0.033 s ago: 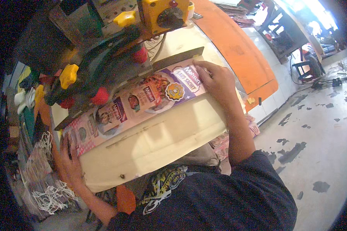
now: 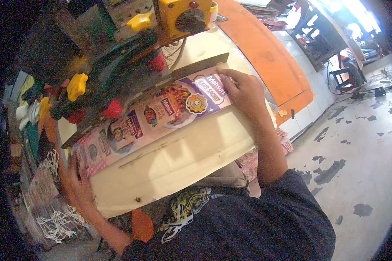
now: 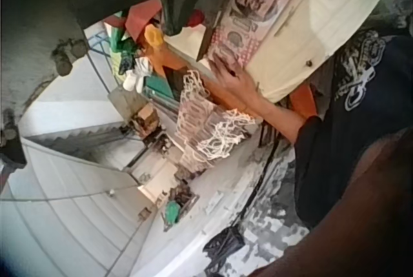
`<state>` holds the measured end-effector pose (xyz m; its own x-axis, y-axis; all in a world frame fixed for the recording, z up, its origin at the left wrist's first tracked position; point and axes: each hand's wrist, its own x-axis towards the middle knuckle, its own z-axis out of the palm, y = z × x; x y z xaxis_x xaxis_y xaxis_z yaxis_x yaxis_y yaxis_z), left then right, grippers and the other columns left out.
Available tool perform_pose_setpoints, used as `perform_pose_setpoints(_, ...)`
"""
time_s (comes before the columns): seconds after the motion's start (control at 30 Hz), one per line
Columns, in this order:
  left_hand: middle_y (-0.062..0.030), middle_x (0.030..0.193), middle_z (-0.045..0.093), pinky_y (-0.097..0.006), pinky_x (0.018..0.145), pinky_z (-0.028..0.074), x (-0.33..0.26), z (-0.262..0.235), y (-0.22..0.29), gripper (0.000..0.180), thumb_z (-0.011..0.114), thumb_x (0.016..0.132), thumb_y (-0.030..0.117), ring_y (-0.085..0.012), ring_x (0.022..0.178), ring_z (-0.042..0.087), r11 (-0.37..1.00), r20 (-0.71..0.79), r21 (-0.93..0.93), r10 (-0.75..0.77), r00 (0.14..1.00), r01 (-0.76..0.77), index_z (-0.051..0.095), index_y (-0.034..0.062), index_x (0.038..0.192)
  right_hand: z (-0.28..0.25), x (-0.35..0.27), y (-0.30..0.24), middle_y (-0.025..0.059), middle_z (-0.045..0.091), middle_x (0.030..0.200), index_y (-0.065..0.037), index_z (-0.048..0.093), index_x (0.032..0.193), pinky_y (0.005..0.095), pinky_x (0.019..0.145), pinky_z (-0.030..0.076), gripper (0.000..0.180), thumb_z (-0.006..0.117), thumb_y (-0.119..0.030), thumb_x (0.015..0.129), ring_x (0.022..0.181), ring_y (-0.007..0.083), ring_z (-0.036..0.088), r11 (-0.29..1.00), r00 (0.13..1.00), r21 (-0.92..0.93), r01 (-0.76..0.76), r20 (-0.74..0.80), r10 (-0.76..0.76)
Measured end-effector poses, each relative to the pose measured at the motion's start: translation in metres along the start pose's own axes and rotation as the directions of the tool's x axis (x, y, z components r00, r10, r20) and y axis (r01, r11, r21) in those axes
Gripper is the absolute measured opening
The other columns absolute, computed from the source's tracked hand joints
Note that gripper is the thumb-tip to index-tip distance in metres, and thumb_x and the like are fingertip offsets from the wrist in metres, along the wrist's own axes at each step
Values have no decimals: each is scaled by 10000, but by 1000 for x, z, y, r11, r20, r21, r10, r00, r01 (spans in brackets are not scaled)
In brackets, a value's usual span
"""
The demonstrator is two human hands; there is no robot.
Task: The person picks up a strip of printed labels, places it under a press, and ties a piece of string around a group of labels.
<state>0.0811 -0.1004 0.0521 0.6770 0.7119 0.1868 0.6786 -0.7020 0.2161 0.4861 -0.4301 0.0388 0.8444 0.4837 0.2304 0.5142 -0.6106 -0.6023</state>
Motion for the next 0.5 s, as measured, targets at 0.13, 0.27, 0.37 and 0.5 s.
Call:
perform_pose_setpoints(0.13, -207, 1552, 450, -452, 1202, 263, 1, -3, 5, 533, 454, 1062, 403, -381, 1462, 374, 999, -14, 22, 31, 999, -31, 536, 66, 1467, -2, 1, 3, 135, 768, 887, -140, 757, 1201, 304, 711, 533, 294, 656, -299, 976, 742, 168, 712, 999, 1000, -40, 0, 27, 2)
perform_pose_setpoints(0.27, -215, 1564, 435, -445, 1181, 301, -1, -2, -3, 532, 490, 1057, 382, -376, 1458, 392, 999, 4, -10, 36, 999, -36, 518, 63, 1482, -5, 1, 1, 140, 768, 888, -141, 758, 1201, 304, 712, 534, 293, 658, -298, 974, 742, 170, 711, 997, 1000, -73, -5, 27, 7)
perform_pose_setpoints(0.37, -209, 1467, 527, -447, 1156, 327, -3, -2, -2, 521, 529, 1040, 386, -373, 1410, 442, 995, -112, 27, 95, 989, -93, 565, 44, 1431, -2, -1, 1, 148, 766, 887, -145, 756, 1206, 315, 725, 541, 289, 651, -289, 979, 758, 172, 716, 1000, 1000, -17, 0, -3, 0)
perform_pose_setpoints(0.5, -195, 1234, 594, -436, 1046, 422, -6, -8, 11, 469, 592, 1014, 360, -353, 1221, 565, 991, -136, -67, -128, 982, 120, 627, 12, 1326, 3, -1, 4, 216, 746, 919, -155, 754, 1198, 398, 809, 554, 293, 656, -290, 957, 868, 326, 744, 998, 1000, 52, -19, 16, 18)
